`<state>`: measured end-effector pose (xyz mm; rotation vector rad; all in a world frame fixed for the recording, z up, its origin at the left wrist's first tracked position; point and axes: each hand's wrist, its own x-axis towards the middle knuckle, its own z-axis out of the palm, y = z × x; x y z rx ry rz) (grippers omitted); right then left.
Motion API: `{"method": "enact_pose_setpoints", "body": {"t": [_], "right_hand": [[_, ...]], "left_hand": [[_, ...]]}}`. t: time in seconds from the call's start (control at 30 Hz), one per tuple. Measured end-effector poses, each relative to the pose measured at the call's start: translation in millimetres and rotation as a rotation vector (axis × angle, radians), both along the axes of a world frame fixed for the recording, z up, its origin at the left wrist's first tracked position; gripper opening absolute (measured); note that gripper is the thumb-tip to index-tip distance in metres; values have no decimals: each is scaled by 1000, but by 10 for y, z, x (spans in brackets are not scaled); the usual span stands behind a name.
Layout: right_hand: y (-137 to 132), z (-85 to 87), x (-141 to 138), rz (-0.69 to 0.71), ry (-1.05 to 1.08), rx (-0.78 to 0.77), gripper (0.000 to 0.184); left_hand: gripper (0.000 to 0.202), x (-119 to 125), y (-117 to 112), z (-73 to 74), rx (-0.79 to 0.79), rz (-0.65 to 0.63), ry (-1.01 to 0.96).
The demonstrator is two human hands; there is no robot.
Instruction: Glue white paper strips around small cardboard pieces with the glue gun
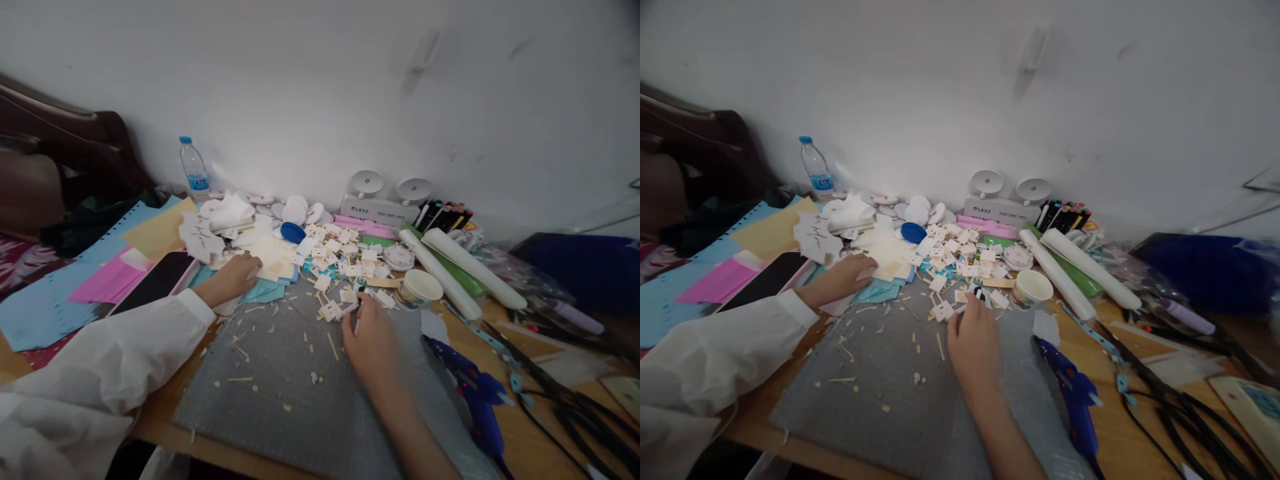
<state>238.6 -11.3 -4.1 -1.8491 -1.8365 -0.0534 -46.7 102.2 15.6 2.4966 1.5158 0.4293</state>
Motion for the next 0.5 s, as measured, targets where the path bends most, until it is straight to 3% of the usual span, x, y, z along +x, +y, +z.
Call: {"method": "enact_pose_setpoints", "body": {"t": [0.13, 0.27, 0.37, 0.5], "right_hand": [[-53, 33, -74, 132, 115, 124, 29], [-153, 60, -133, 355, 486, 163, 23], [-225, 42, -216, 506, 864, 3, 29], [-295, 22, -363, 696, 1323, -303, 38]], "left_hand": [[23, 1, -89, 69, -75, -20, -78], [20, 168, -314, 310, -202, -78, -262], [27, 391, -579, 523, -518, -59, -846], [28, 650, -906, 640, -800, -54, -1185]]}}
